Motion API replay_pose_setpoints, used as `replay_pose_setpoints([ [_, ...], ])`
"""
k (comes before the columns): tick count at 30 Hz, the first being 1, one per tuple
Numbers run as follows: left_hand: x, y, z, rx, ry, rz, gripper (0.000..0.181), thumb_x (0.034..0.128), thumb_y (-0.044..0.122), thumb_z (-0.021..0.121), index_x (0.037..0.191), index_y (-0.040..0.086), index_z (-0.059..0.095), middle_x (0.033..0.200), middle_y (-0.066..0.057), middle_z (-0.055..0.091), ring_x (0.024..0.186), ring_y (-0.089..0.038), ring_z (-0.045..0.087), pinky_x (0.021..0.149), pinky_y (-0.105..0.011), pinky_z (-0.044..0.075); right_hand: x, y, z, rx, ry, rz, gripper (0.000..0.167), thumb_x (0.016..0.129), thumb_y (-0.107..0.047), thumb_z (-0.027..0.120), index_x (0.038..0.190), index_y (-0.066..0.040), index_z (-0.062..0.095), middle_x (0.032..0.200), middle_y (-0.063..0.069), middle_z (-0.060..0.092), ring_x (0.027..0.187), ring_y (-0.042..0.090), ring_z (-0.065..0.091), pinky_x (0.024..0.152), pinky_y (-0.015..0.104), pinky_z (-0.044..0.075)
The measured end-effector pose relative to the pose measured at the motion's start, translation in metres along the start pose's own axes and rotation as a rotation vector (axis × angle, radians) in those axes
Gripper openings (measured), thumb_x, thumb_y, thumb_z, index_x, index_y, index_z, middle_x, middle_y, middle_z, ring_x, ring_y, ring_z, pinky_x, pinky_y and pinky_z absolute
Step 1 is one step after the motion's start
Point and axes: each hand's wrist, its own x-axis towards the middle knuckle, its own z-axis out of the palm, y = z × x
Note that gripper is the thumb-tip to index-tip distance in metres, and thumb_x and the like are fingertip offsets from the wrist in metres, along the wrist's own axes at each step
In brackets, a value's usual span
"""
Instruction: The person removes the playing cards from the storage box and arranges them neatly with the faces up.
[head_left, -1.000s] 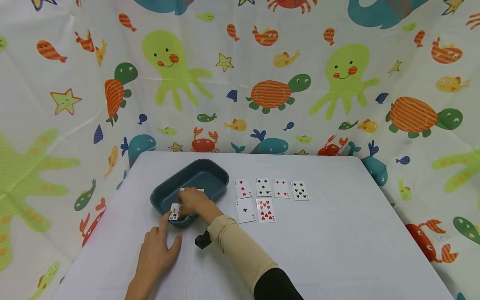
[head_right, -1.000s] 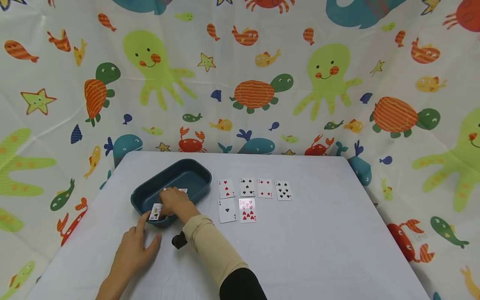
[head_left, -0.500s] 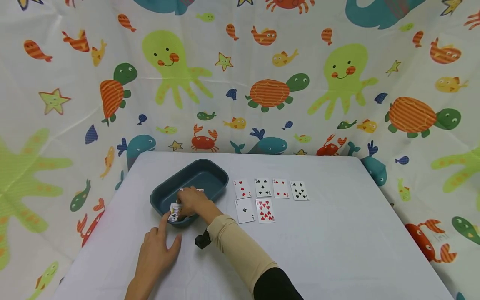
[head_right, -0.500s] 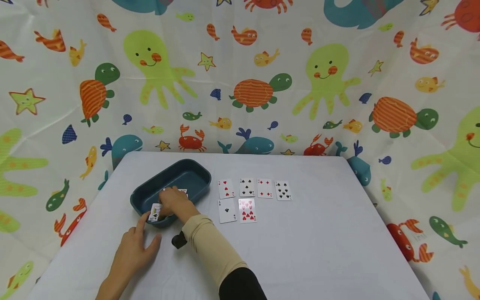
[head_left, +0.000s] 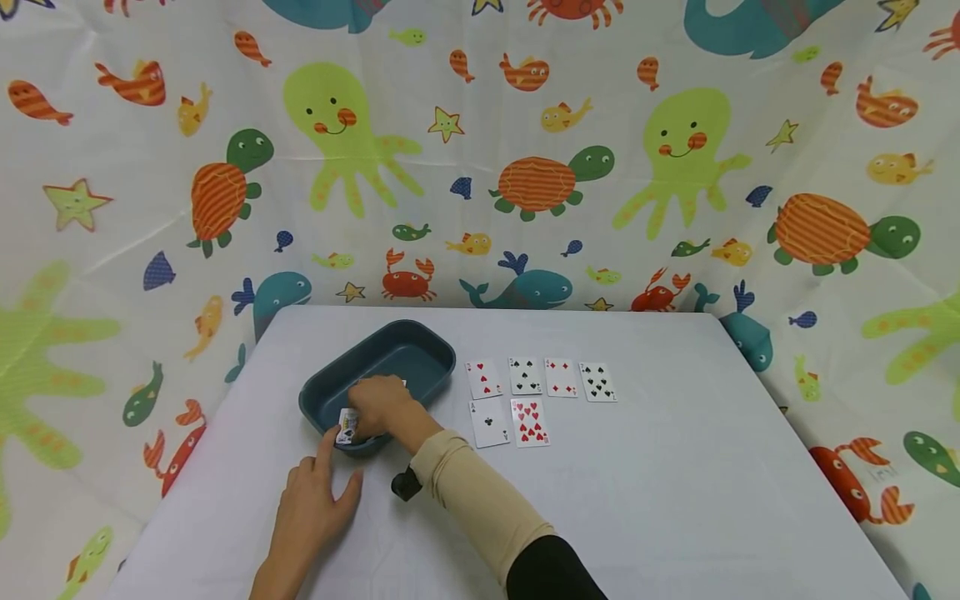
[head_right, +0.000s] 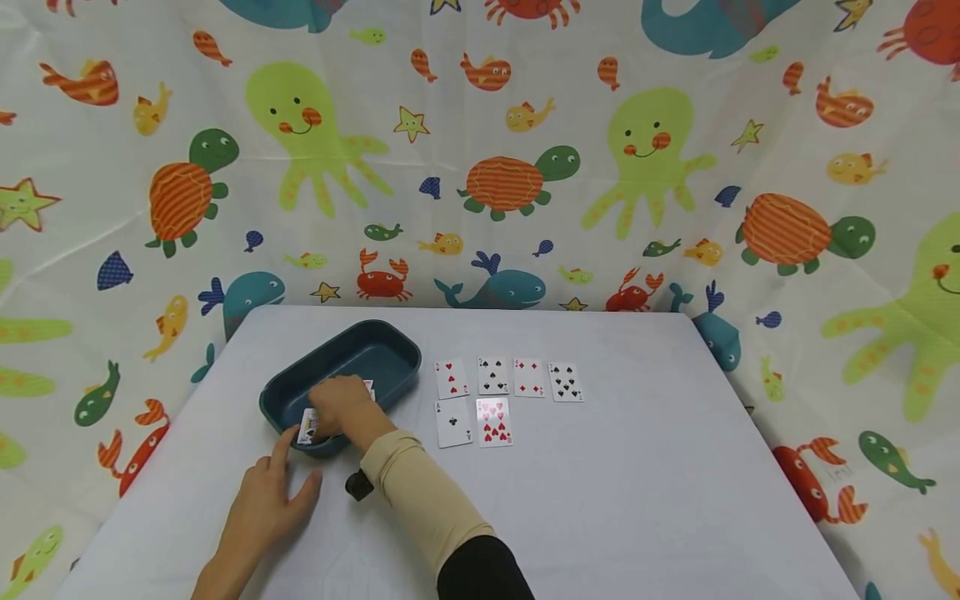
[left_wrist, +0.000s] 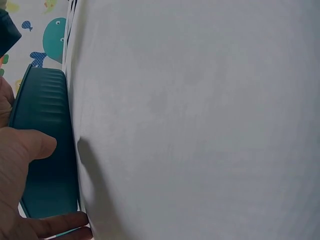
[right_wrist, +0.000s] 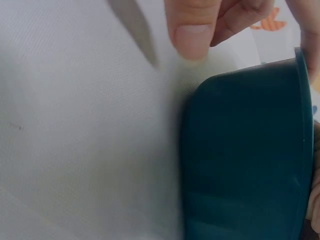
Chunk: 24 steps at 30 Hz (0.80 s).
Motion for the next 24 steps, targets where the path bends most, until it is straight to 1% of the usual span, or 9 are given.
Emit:
replay_pose_setpoints([
  [3,0.0002,-0.0002,0.0004,-0.001,0.001,-0.003,0.076,0.0896,0.025,0.074,0.153,0.008,0.035,0.098,-0.028,0.060,0.088,-0.040,0.058,0.068,-0.056,0.046,-0.0001,-0.0010,-0.0006,-0.058,0.016,-0.020,0.040,0.079,-0.057,0.082,0.106,-0.029,0.072,0.099,-0.015,0.068,0.087,0.004,0.061,0.077,0.027,0.052],
  [7,0.0003,-0.0006,0.0011,-0.001,0.004,0.000,0.076,0.0896,0.025,0.074,0.153,0.009,0.036,0.098,-0.028,0.060,0.088,-0.040,0.058,0.068,-0.057,0.047,0.0008,-0.0013,0.0004,-0.085,0.029,-0.027,0.041,0.079,-0.058,0.082,0.106,-0.030,0.072,0.101,-0.015,0.069,0.090,0.004,0.063,0.078,0.027,0.052],
  [10,0.0002,-0.0008,0.0017,0.004,0.005,-0.002,0.076,0.0895,0.025,0.073,0.154,0.008,0.035,0.099,-0.028,0.061,0.089,-0.040,0.058,0.069,-0.057,0.047,0.0019,-0.0008,0.0027,-0.057,0.014,-0.012,0.044,0.078,-0.060,0.081,0.108,-0.030,0.070,0.102,-0.016,0.068,0.089,0.004,0.063,0.078,0.028,0.052],
  [14,-0.0001,-0.0012,0.0026,0.013,0.000,-0.010,0.077,0.0893,0.026,0.073,0.154,0.008,0.035,0.098,-0.028,0.061,0.088,-0.040,0.057,0.069,-0.055,0.048,0.0018,0.0008,0.0062,0.009,-0.016,0.027,0.052,0.078,-0.061,0.081,0.115,-0.028,0.067,0.103,-0.014,0.068,0.089,0.005,0.062,0.078,0.029,0.051],
  [17,-0.0004,-0.0015,0.0028,0.012,0.008,-0.010,0.077,0.0887,0.026,0.073,0.154,0.008,0.036,0.098,-0.028,0.061,0.087,-0.039,0.057,0.068,-0.055,0.047,0.0009,0.0018,0.0060,0.045,-0.027,0.052,0.055,0.077,-0.061,0.082,0.118,-0.027,0.067,0.105,-0.013,0.067,0.092,0.007,0.060,0.079,0.030,0.051],
  [20,-0.0007,-0.0020,0.0032,0.008,0.017,-0.006,0.076,0.0881,0.024,0.074,0.153,0.009,0.037,0.098,-0.028,0.061,0.088,-0.040,0.057,0.068,-0.055,0.047,0.0000,0.0021,0.0048,0.064,-0.046,0.066,0.051,0.078,-0.058,0.083,0.115,-0.028,0.069,0.109,-0.012,0.066,0.097,0.008,0.057,0.083,0.031,0.050],
  [24,-0.0003,-0.0030,0.0047,0.004,0.012,-0.008,0.075,0.0881,0.024,0.073,0.153,0.010,0.037,0.099,-0.029,0.061,0.089,-0.041,0.058,0.069,-0.056,0.047,-0.0002,0.0016,0.0049,0.081,-0.070,0.083,0.038,0.079,-0.052,0.084,0.107,-0.029,0.072,0.109,-0.012,0.065,0.099,0.009,0.054,0.087,0.033,0.050],
])
